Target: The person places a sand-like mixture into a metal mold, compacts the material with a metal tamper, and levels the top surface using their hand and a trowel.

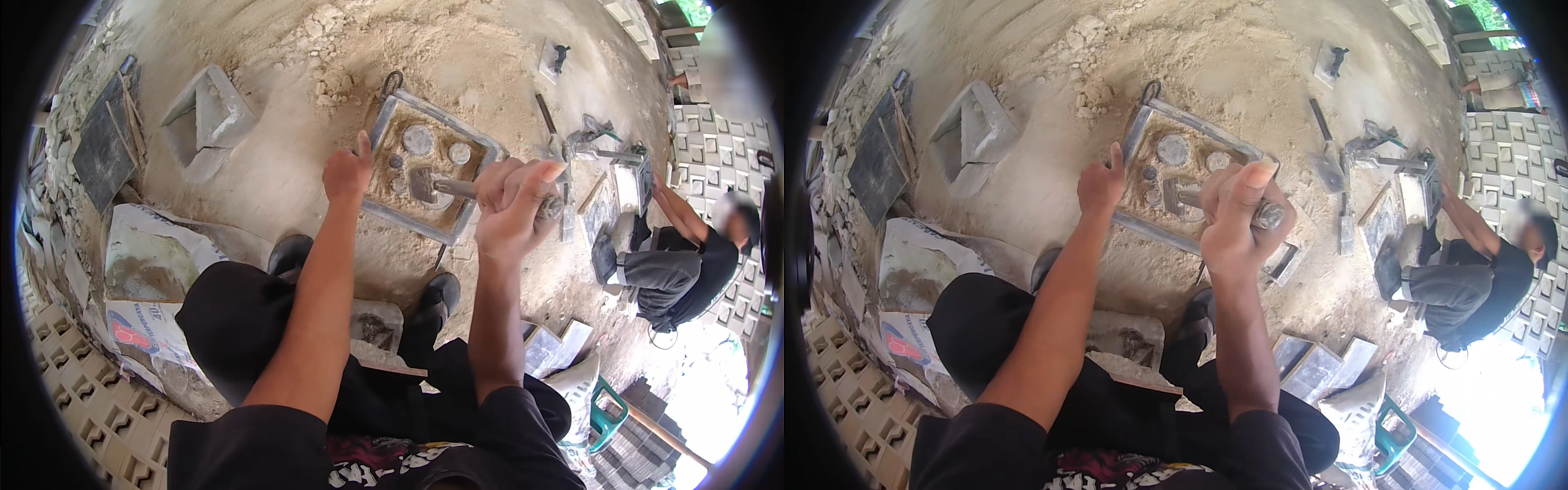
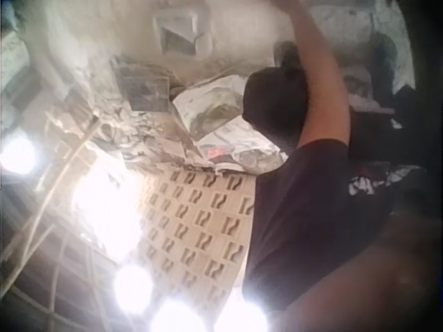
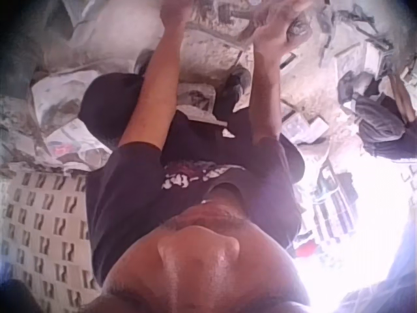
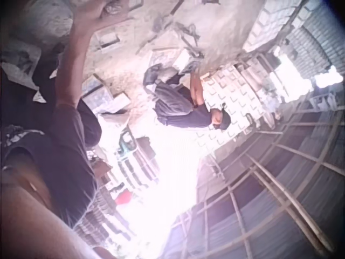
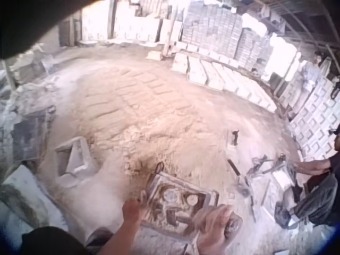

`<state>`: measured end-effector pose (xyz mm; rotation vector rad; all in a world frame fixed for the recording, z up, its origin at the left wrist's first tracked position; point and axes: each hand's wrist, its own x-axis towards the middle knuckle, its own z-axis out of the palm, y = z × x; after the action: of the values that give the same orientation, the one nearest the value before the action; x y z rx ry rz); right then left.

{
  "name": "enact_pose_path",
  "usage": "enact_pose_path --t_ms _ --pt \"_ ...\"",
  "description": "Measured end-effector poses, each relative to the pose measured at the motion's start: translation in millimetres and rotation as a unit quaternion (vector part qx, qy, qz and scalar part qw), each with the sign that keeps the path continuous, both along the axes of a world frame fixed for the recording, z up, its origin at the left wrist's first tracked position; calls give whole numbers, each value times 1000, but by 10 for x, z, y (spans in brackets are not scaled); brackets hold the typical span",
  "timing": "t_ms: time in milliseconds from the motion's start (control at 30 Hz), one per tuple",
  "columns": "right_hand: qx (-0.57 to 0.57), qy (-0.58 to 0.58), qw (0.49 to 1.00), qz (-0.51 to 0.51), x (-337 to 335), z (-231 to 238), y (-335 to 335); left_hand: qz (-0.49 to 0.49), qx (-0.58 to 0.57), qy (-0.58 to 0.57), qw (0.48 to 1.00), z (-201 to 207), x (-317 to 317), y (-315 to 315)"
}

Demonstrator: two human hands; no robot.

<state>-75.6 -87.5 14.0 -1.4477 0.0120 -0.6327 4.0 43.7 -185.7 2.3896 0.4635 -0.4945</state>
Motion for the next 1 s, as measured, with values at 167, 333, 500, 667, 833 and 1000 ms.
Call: enact_pose_path --t_ms 167,333,500,667,833,1000 --pt "-75 52 995 -32 106 -211 102 3 13 -9 1000 -39 -16 19" --pt "-66 49 996 -22 154 -185 79 -2 21 -2 1000 -19 -12 -15" --pt "-90 -3 996 2 223 -180 42 -4 16 3 1000 -50 -2 5" --pt "-48 18 999 15 387 -162 106 -7 18 17 1000 -50 7 22" --pt "-115 64 990 50 681 -212 127 -4 12 8 1000 -79 -5 8" --pt "-84 43 993 -69 1001 -239 143 5 -2 9 1000 -60 -8 16"
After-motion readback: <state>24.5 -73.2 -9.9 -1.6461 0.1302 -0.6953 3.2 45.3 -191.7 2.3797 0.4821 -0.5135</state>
